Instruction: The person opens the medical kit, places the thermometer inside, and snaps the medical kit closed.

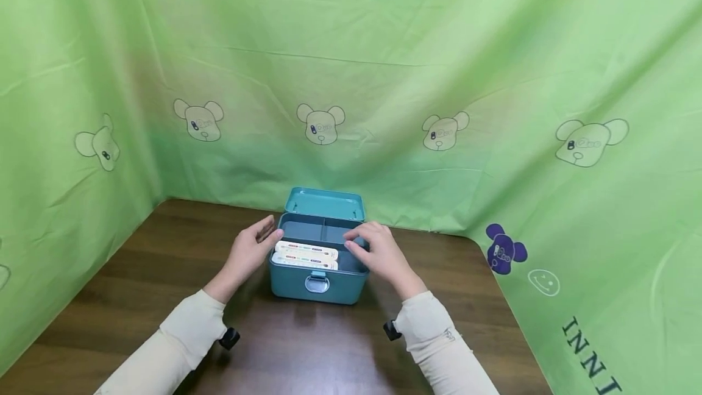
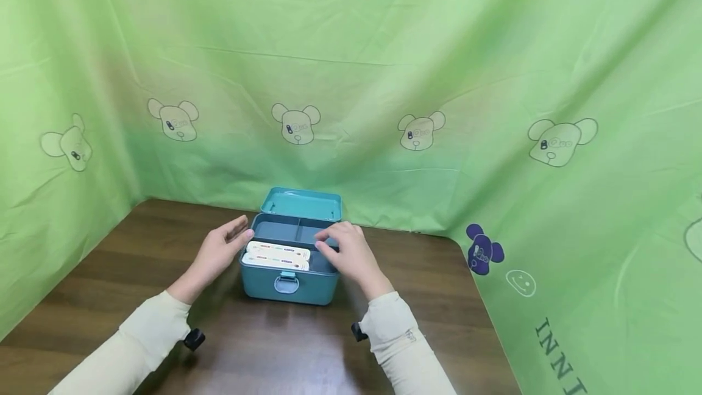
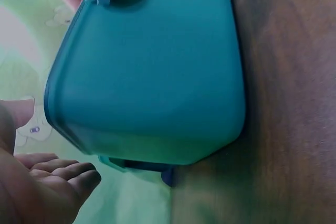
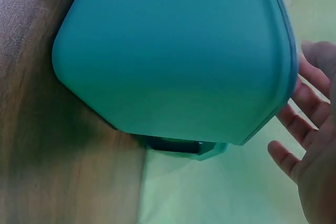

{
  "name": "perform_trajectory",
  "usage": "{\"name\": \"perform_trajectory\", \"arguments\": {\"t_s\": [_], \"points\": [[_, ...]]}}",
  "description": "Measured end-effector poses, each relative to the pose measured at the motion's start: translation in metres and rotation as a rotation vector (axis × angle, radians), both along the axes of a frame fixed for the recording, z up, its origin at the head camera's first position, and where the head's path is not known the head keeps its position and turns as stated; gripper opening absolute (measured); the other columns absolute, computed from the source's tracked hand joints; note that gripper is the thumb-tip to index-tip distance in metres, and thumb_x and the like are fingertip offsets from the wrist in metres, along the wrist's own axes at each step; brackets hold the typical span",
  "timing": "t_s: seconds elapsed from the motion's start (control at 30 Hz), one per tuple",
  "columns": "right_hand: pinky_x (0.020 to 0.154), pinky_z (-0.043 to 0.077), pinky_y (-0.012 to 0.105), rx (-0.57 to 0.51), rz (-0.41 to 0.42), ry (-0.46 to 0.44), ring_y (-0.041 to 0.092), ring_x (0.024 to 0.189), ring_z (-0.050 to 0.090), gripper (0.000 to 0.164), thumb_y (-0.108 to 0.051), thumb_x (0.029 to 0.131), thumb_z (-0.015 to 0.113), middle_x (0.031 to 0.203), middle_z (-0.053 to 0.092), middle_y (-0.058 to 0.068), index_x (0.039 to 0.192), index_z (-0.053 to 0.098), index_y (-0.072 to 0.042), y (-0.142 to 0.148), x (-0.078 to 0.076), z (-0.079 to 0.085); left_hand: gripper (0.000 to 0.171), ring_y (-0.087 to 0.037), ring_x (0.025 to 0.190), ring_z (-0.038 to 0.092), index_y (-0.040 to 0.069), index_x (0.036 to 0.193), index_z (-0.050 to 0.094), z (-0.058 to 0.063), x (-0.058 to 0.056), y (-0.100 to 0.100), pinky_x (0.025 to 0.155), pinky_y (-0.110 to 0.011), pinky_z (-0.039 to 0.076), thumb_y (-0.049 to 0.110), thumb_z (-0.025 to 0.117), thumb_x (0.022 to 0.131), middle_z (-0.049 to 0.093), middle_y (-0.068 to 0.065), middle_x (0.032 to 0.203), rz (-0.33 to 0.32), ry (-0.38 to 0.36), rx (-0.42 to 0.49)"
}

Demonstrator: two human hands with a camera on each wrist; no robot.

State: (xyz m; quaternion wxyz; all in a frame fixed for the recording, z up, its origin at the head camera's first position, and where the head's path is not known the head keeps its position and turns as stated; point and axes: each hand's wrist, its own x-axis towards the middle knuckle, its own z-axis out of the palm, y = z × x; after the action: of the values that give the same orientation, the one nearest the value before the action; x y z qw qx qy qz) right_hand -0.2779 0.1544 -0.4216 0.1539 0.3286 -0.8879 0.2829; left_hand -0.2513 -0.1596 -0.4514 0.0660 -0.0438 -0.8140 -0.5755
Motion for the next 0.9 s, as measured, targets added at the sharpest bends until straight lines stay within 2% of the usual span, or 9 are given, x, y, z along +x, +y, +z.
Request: {"name": "perform_trajectory", "arguments": {"t_s": [0.13, 0.23, 0.33, 0.43, 0.53, 0.73, 0.9], "points": [[0.109, 0.039, 0.053, -0.095, -0.053, 0.001, 0.025, 0.113, 0.06, 0.017, -0.023, 0.097, 0.072, 0.11, 0.075, 0.002, 0.109, 0.078, -0.013, 0.006, -0.006, -0.005, 0.063, -0.032, 0.146, 0.044, -0.001, 0.155, 0.04, -0.004, -0.019, -0.001, 0.118, -0.047, 0.039, 0.032, 0.061, 0.105, 0.047, -0.019, 0.156, 0.009, 0.003, 0.033], [0.104, 0.041, 0.051, -0.168, -0.113, -0.019, 0.026, 0.113, 0.059, 0.019, -0.024, 0.098, 0.071, 0.111, 0.075, 0.004, 0.111, 0.078, -0.012, 0.011, -0.013, -0.009, 0.062, -0.032, 0.146, 0.044, 0.0, 0.155, 0.041, -0.008, -0.035, -0.002, 0.119, -0.047, 0.038, 0.033, 0.059, 0.106, 0.047, -0.018, 0.156, 0.022, -0.022, 0.075], [0.1, 0.046, 0.051, -0.23, -0.151, -0.055, 0.029, 0.115, 0.058, 0.022, -0.024, 0.099, 0.07, 0.112, 0.074, 0.009, 0.115, 0.076, -0.009, 0.01, -0.022, -0.012, 0.061, -0.033, 0.146, 0.043, 0.001, 0.156, 0.04, -0.012, -0.047, -0.007, 0.119, -0.048, 0.037, 0.036, 0.054, 0.107, 0.045, -0.018, 0.158, 0.031, -0.08, 0.139], [0.102, 0.048, 0.055, -0.292, -0.178, -0.112, 0.031, 0.118, 0.057, 0.027, -0.025, 0.101, 0.067, 0.117, 0.071, 0.012, 0.119, 0.074, -0.006, 0.008, -0.034, -0.012, 0.061, -0.034, 0.147, 0.041, 0.003, 0.157, 0.038, -0.013, -0.058, -0.009, 0.12, -0.049, 0.035, 0.039, 0.049, 0.109, 0.04, -0.017, 0.161, 0.026, -0.123, 0.167], [0.102, 0.049, 0.056, -0.383, -0.23, -0.171, 0.031, 0.119, 0.056, 0.031, -0.027, 0.102, 0.065, 0.123, 0.068, 0.013, 0.123, 0.072, -0.005, 0.01, -0.045, -0.014, 0.061, -0.035, 0.15, 0.037, 0.003, 0.159, 0.035, -0.013, -0.069, -0.004, 0.121, -0.049, 0.034, 0.038, 0.046, 0.11, 0.035, -0.017, 0.164, -0.003, -0.134, 0.163], [0.093, 0.052, 0.043, -0.552, -0.335, -0.281, 0.026, 0.11, 0.06, 0.033, -0.03, 0.099, 0.07, 0.118, 0.068, 0.013, 0.122, 0.071, -0.007, 0.009, -0.062, -0.032, 0.06, -0.034, 0.152, 0.031, 0.005, 0.159, 0.035, -0.017, -0.082, 0.0, 0.123, -0.051, 0.029, 0.035, 0.049, 0.109, 0.034, -0.016, 0.165, -0.012, -0.133, 0.127], [0.102, 0.052, 0.046, -0.583, -0.33, -0.385, 0.032, 0.116, 0.06, 0.04, -0.024, 0.098, 0.071, 0.124, 0.066, 0.019, 0.13, 0.066, 0.0, 0.007, -0.062, -0.043, 0.059, -0.034, 0.154, 0.026, 0.006, 0.159, 0.037, -0.027, -0.085, 0.004, 0.125, -0.052, 0.025, 0.033, 0.051, 0.109, 0.032, -0.016, 0.166, -0.023, -0.153, 0.177]]}}
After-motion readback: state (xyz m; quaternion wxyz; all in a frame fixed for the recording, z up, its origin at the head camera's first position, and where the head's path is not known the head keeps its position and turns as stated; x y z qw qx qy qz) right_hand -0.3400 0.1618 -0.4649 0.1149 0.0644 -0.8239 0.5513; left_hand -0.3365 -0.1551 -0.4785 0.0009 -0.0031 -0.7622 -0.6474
